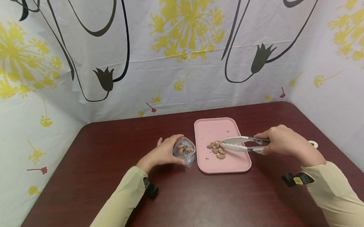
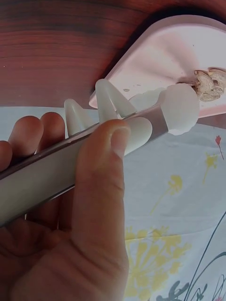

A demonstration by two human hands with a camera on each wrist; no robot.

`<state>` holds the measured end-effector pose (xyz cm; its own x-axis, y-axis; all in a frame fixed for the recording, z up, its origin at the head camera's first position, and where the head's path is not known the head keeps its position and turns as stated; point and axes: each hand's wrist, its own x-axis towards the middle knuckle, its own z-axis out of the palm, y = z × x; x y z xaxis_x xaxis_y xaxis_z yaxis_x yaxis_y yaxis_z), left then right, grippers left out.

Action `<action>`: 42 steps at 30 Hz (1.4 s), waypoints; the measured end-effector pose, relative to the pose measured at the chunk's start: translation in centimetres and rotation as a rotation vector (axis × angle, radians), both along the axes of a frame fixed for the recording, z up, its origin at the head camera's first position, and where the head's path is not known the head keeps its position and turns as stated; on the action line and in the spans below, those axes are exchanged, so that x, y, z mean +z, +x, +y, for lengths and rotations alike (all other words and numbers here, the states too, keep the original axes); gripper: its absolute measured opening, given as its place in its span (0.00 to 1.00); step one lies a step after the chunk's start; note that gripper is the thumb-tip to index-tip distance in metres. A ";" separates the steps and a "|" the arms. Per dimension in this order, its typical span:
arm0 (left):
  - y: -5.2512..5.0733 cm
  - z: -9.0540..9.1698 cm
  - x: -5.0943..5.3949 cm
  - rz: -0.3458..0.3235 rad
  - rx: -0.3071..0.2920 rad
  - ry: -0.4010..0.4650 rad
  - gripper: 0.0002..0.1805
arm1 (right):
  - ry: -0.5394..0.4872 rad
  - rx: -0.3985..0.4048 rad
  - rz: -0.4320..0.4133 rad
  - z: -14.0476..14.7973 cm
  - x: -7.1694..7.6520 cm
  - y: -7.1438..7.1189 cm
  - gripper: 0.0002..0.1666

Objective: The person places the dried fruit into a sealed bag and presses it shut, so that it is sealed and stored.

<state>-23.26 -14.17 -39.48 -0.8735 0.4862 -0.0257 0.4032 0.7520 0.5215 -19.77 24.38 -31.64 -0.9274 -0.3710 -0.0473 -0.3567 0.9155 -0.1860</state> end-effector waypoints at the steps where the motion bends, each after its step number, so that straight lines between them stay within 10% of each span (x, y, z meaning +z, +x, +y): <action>1: 0.0 0.0 0.0 0.000 0.000 0.000 0.56 | -0.003 -0.006 -0.004 -0.1 0.0 0.0 0.32; 42: 0.0 0.0 0.0 -0.022 0.006 0.016 0.54 | -0.077 0.125 0.007 -7.7 2.1 -1.1 0.29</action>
<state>-23.27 -14.20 -39.47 -0.8755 0.4818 -0.0372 0.3873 0.7456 0.5422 -20.83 16.67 -29.52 -0.8740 -0.4858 -0.0078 -0.4686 0.8471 -0.2508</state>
